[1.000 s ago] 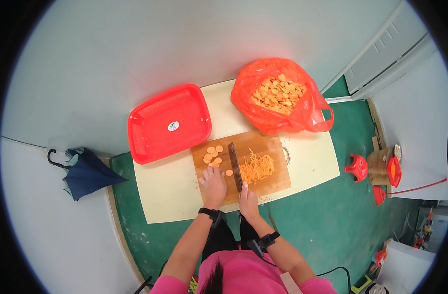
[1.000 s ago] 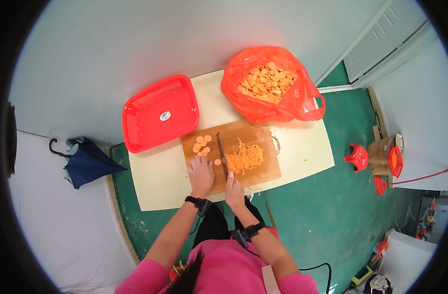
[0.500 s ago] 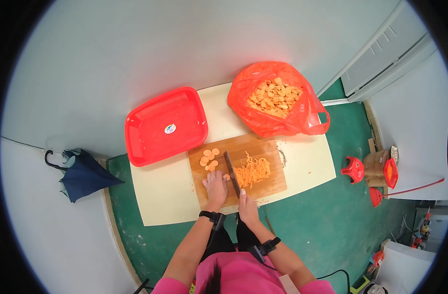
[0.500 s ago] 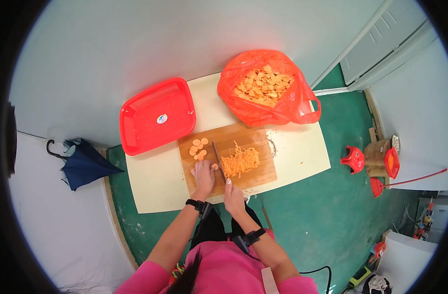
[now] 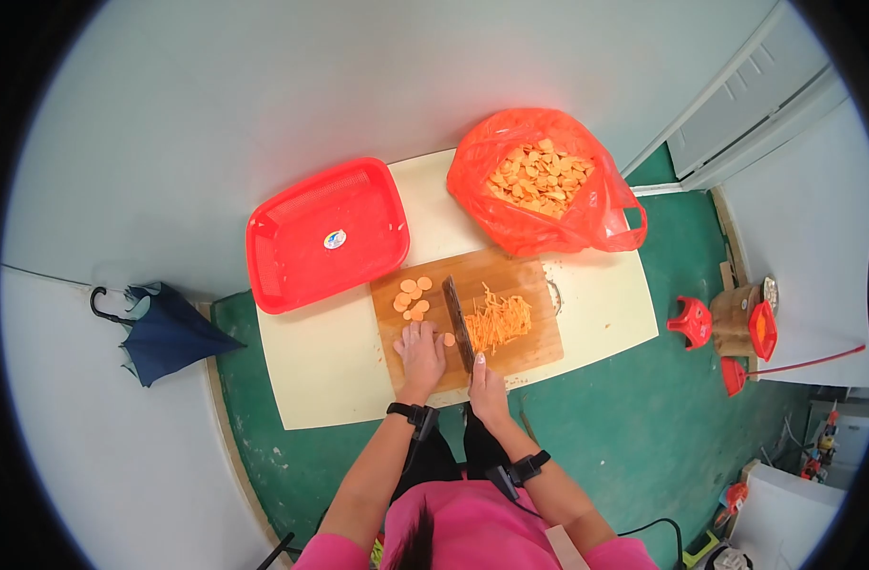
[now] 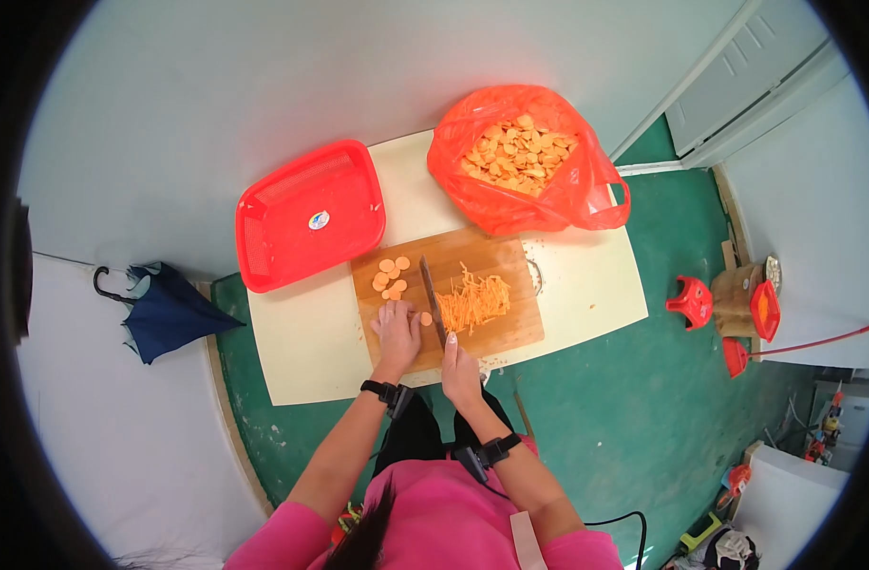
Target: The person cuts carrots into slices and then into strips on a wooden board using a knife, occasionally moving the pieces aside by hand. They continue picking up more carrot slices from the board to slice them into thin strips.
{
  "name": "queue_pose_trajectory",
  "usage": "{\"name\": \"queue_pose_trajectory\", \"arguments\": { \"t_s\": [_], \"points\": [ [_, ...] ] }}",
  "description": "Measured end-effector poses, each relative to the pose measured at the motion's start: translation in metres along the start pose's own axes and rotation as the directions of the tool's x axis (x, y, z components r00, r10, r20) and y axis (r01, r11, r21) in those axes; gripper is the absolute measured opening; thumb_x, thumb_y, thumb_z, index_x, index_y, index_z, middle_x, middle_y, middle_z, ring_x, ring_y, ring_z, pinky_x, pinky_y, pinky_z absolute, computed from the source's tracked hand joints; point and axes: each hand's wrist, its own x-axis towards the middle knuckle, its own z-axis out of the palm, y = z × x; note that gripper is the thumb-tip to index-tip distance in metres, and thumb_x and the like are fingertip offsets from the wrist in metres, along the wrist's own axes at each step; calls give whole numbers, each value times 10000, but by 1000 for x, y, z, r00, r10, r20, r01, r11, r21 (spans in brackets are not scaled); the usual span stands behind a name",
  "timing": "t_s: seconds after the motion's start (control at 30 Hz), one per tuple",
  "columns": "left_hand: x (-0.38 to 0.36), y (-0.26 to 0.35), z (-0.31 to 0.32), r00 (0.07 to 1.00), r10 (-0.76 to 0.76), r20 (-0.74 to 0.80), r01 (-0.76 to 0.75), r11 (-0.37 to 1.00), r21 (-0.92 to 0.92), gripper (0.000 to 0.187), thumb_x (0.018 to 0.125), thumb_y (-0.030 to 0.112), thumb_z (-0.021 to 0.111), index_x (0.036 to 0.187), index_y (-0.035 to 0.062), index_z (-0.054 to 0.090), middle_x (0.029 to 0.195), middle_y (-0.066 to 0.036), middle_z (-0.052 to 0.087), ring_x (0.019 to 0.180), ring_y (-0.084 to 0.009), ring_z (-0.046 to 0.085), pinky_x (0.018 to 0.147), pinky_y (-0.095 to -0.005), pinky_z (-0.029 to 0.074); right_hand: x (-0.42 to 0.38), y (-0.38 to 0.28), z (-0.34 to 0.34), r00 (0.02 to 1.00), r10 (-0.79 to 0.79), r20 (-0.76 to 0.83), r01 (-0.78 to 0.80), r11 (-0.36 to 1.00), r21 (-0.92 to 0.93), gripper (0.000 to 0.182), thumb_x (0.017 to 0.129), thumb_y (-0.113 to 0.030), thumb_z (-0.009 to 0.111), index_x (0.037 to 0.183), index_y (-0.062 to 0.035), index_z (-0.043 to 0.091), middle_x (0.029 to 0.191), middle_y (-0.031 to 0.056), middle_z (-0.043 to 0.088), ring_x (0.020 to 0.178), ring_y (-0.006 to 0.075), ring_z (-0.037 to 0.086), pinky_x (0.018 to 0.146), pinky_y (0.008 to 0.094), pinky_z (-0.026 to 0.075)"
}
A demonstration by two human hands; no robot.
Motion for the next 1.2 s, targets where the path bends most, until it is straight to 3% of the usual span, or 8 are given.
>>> {"name": "queue_pose_trajectory", "arguments": {
  "t_s": [0.07,0.17,0.23,0.6,0.67,1.1,1.17,1.2],
  "points": [
    [-1,-1,2,1000,-20,-13,21,996,88,171,888,165,636,1033,88,590,1060,-113,578,1048,-307,518,821,-461,321,3,5,8,994,-62,-93,62,998,-6,732,1072,-480,251,677,54,558,556,205,524,580,371,585,606,478,450],
    [-1,5,8,1000,6,22,-11,966,257,183,916,225,603,1013,70,590,1090,-155,572,1052,-323,505,826,-480,324,3,-1,11,993,-60,-102,62,998,13,715,1073,-472,256,682,49,551,555,191,519,568,361,575,596,469,443],
    [-2,4,17,998,56,22,-60,933,355,229,932,261,571,1007,46,595,1095,-177,570,1047,-326,502,835,-492,331,5,3,15,993,-62,-99,62,998,-5,710,1074,-469,258,688,49,551,561,195,522,567,364,573,595,472,441],
    [-1,8,28,998,49,44,-62,931,361,206,917,255,575,965,55,586,1083,-144,564,1035,-312,501,852,-500,344,-3,-6,12,988,-105,-114,101,994,-43,682,1074,-432,277,698,60,562,603,247,553,601,424,578,619,506,437],
    [-2,8,29,998,42,51,-57,931,360,205,917,256,574,967,57,582,1084,-143,560,1034,-312,500,852,-499,344,-7,-13,8,999,-23,-43,23,1000,-5,635,1070,-391,304,863,127,608,798,383,584,810,553,580,717,572,436],
    [-6,4,33,998,20,56,-38,942,334,229,953,279,523,1005,58,557,1113,-163,554,1038,-318,494,841,-498,339,-5,-11,27,997,-19,-76,11,995,-96,626,1073,-413,318,918,104,633,852,369,622,848,551,598,740,564,461],
    [-4,6,31,998,7,65,-28,946,323,232,955,282,519,1005,58,556,1111,-163,554,1035,-317,494,840,-498,338,5,-11,31,979,-102,-174,87,992,-94,632,1076,-416,310,820,80,607,690,281,597,701,467,600,653,507,453],
    [-3,7,31,999,6,54,-23,946,323,224,953,276,523,1002,60,556,1108,-160,551,1032,-316,492,843,-496,335,10,-9,32,979,-105,-174,90,992,-94,632,1076,-416,310,820,80,607,690,281,597,701,467,600,653,507,453]
  ]
}}
